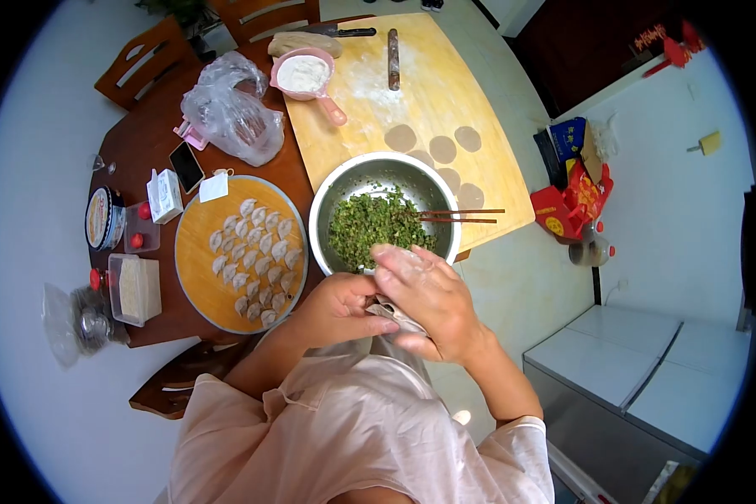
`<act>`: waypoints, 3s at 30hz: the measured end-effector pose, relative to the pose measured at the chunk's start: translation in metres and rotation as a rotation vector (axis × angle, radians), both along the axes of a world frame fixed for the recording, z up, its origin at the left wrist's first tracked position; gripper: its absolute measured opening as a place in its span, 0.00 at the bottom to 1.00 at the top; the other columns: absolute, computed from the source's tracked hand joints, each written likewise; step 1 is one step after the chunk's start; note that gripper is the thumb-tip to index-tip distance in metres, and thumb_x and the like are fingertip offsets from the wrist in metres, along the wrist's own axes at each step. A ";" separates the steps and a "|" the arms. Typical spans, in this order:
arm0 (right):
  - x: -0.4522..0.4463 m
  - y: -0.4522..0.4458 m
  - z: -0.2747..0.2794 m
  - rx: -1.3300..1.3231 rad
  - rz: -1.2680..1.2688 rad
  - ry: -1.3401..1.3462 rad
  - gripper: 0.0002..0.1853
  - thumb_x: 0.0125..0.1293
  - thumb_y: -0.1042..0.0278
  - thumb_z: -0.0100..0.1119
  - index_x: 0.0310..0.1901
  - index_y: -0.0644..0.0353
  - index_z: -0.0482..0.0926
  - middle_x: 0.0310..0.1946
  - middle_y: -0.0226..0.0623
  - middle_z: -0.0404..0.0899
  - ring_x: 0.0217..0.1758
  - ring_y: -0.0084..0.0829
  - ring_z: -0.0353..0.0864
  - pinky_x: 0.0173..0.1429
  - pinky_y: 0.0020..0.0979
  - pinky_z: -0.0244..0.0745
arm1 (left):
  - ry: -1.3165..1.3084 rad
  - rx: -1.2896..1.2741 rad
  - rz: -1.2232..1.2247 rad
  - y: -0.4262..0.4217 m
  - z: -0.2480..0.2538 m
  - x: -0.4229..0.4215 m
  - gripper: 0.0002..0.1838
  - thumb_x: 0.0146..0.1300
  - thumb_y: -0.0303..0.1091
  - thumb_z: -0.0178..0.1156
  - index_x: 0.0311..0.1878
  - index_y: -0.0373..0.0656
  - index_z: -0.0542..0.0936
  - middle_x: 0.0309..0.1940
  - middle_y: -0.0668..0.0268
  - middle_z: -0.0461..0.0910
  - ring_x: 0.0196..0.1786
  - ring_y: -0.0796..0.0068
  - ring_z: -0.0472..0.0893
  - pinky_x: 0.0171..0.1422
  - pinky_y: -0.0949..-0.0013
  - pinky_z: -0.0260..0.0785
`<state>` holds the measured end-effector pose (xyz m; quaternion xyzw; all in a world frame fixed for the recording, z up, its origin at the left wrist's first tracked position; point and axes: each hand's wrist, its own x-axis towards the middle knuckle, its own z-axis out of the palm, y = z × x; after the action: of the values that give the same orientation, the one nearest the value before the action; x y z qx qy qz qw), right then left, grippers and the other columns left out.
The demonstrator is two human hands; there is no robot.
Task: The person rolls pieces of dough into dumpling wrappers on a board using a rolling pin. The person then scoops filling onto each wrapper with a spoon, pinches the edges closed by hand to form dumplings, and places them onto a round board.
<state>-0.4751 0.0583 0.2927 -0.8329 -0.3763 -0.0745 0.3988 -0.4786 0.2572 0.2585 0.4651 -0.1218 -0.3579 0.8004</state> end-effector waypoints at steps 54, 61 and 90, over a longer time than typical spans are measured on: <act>-0.029 0.013 -0.007 0.312 -0.115 -0.121 0.24 0.72 0.60 0.37 0.59 0.69 0.72 0.57 0.61 0.73 0.55 0.53 0.79 0.63 0.49 0.67 | -1.173 0.189 0.331 -0.028 0.020 -0.015 0.12 0.64 0.33 0.55 0.45 0.33 0.75 0.37 0.51 0.77 0.38 0.52 0.77 0.45 0.55 0.69; -0.027 0.026 -0.032 0.453 -0.267 0.042 0.28 0.75 0.54 0.32 0.60 0.70 0.70 0.58 0.62 0.72 0.52 0.51 0.80 0.56 0.43 0.71 | -0.845 0.236 0.308 -0.030 0.014 -0.015 0.13 0.68 0.36 0.50 0.46 0.36 0.75 0.36 0.55 0.79 0.36 0.58 0.80 0.40 0.61 0.71; -0.017 0.164 -0.079 0.355 0.137 0.067 0.18 0.71 0.62 0.38 0.44 0.69 0.74 0.40 0.56 0.81 0.39 0.48 0.84 0.46 0.42 0.79 | -0.571 0.597 1.053 0.065 -0.014 -0.078 0.05 0.65 0.27 0.51 0.37 0.36 0.75 0.27 0.56 0.76 0.30 0.56 0.77 0.35 0.62 0.67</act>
<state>-0.4924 0.2223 0.2138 -0.7238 -0.3997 -0.0843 0.5561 -0.5562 0.3218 0.2447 0.7404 0.0185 0.1992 0.6417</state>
